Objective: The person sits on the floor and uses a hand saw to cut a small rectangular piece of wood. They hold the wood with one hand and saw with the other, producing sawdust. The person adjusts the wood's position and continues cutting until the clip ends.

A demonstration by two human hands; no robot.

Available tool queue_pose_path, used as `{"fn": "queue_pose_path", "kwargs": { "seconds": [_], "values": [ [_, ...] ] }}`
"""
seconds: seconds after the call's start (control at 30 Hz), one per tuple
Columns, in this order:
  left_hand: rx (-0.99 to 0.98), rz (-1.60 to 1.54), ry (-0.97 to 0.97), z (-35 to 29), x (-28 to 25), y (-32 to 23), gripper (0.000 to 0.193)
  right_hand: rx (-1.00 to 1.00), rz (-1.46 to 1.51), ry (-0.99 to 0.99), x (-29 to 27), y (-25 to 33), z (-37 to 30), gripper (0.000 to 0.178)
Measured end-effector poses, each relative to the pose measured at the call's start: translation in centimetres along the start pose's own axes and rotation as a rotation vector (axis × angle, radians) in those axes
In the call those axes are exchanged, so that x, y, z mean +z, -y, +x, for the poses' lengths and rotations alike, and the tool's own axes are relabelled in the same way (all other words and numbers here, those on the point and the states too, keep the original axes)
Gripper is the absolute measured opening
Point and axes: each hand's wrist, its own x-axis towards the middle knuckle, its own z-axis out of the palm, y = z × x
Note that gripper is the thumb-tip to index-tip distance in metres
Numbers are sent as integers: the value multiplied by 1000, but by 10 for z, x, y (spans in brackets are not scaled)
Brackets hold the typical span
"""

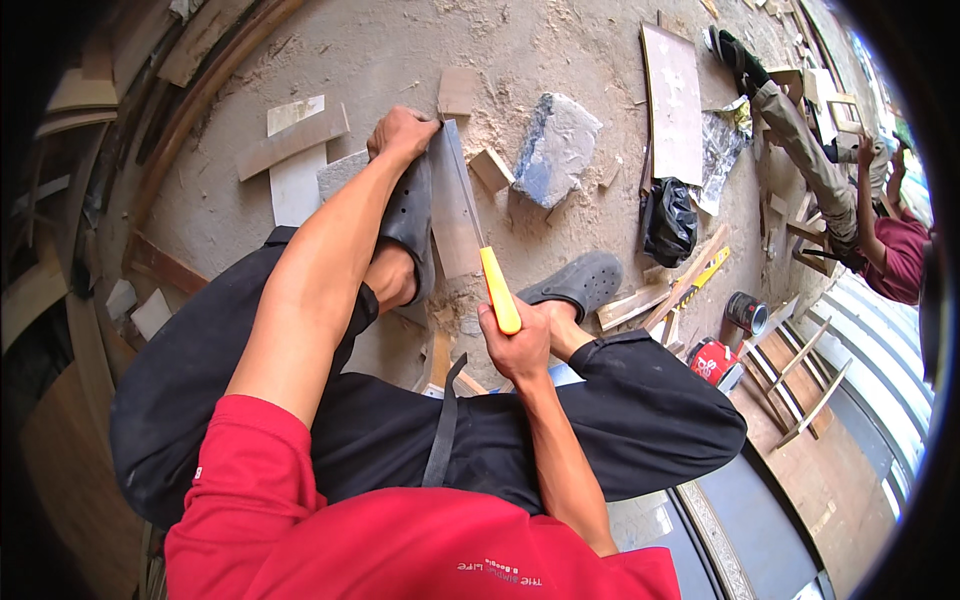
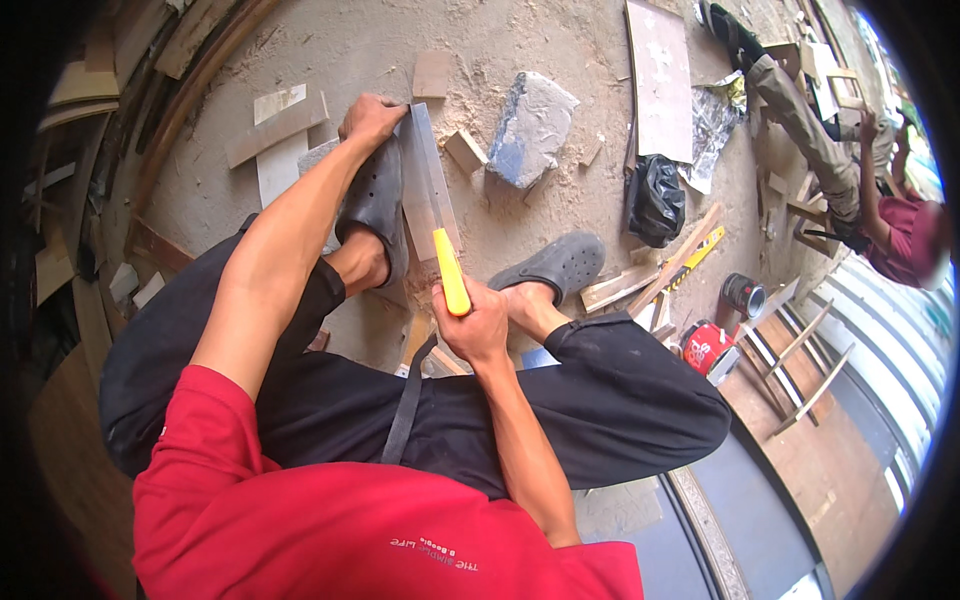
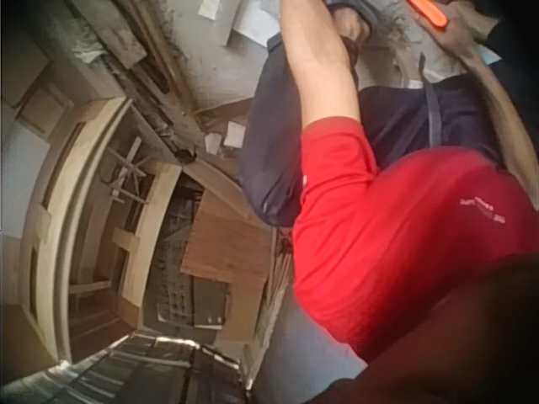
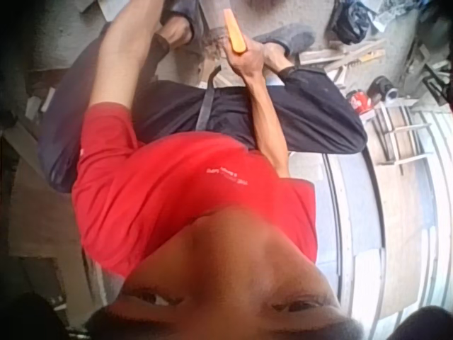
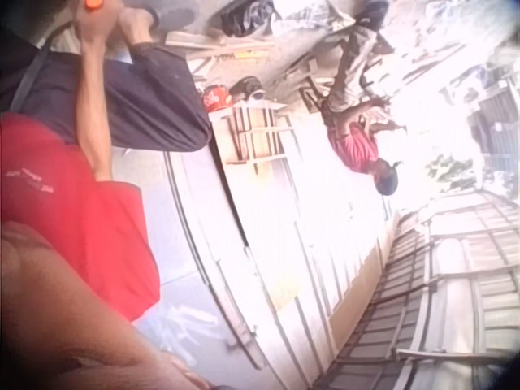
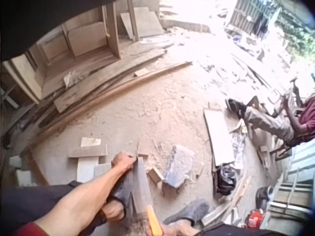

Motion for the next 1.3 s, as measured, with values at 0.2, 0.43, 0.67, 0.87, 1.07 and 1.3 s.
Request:
{"fn": "queue_pose_path", "kwargs": {
  "seconds": [0.2,0.43,0.67,0.87,1.07,1.3],
  "values": [
    [15,-23,-26,0,2,0,32,34,38,1,-7,8,3,17],
    [3,-75,-20,3,3,2,29,-17,-33,-21,-15,12,-1,19],
    [-2,-45,-37,2,0,-2,29,-27,-21,-57,-11,8,-16,18],
    [21,-63,-47,10,6,4,29,-34,-114,-26,8,4,7,19],
    [18,-80,-6,2,0,2,27,31,-12,-59,5,15,13,19],
    [-21,-61,-13,6,2,2,28,-3,-72,11,7,1,9,20]
  ]
}}
